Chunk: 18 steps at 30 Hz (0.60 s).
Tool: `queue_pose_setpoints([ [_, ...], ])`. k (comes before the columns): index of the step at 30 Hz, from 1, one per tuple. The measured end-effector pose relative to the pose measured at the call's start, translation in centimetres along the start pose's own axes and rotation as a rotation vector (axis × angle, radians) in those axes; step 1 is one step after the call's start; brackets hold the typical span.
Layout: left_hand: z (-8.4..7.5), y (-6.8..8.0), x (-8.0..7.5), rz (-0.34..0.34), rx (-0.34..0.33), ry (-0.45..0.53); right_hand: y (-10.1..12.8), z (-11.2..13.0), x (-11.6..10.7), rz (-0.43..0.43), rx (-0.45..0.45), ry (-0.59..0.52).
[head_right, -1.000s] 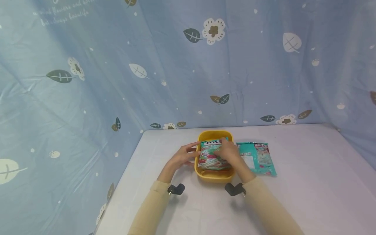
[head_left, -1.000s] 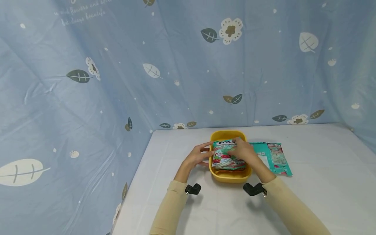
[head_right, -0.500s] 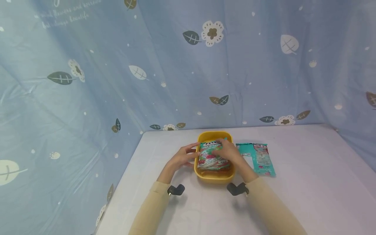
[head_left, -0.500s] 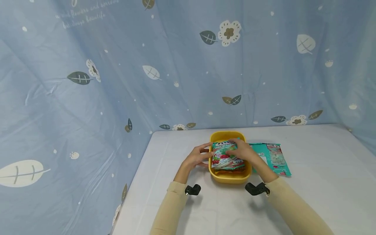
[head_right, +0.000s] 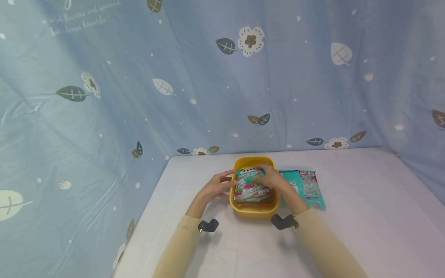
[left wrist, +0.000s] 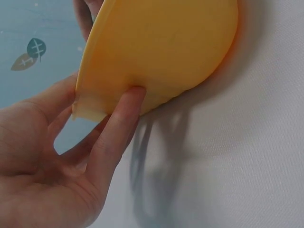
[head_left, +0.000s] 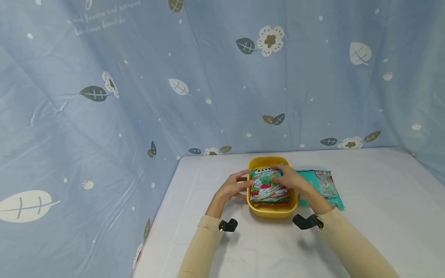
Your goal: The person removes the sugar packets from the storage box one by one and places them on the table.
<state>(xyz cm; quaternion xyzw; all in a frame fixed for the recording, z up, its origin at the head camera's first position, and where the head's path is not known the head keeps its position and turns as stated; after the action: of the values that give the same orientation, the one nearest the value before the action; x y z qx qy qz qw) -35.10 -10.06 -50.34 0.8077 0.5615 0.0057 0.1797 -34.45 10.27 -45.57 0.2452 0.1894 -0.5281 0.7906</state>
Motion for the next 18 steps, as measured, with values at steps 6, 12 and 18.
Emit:
queue_pose_setpoints([
  [6, -0.04, 0.02, -0.07, -0.001, 0.000, 0.001, -0.02, -0.23, -0.02, 0.023, 0.010, -0.039],
  [12, 0.13, -0.09, -0.07, 0.002, -0.001, 0.009, -0.02, -0.21, -0.08, 0.016, 0.007, -0.057],
  [18, 0.23, -0.20, -0.09, -0.004, -0.004, 0.008, 0.00, -0.19, -0.25, -0.005, -0.011, -0.080],
])
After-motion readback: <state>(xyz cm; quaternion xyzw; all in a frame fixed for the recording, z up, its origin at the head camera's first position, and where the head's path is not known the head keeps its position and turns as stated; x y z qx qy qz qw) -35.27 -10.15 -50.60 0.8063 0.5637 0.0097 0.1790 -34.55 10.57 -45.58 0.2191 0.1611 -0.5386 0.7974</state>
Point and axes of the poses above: each hand's wrist, its own y-axis away from the middle knuckle, its own x-axis out of the palm, z = x × y, the point moved 7 cm from there along -y, towards the middle knuckle, and after that the axes turned 1 degree about -x, right-handed, at the moved point
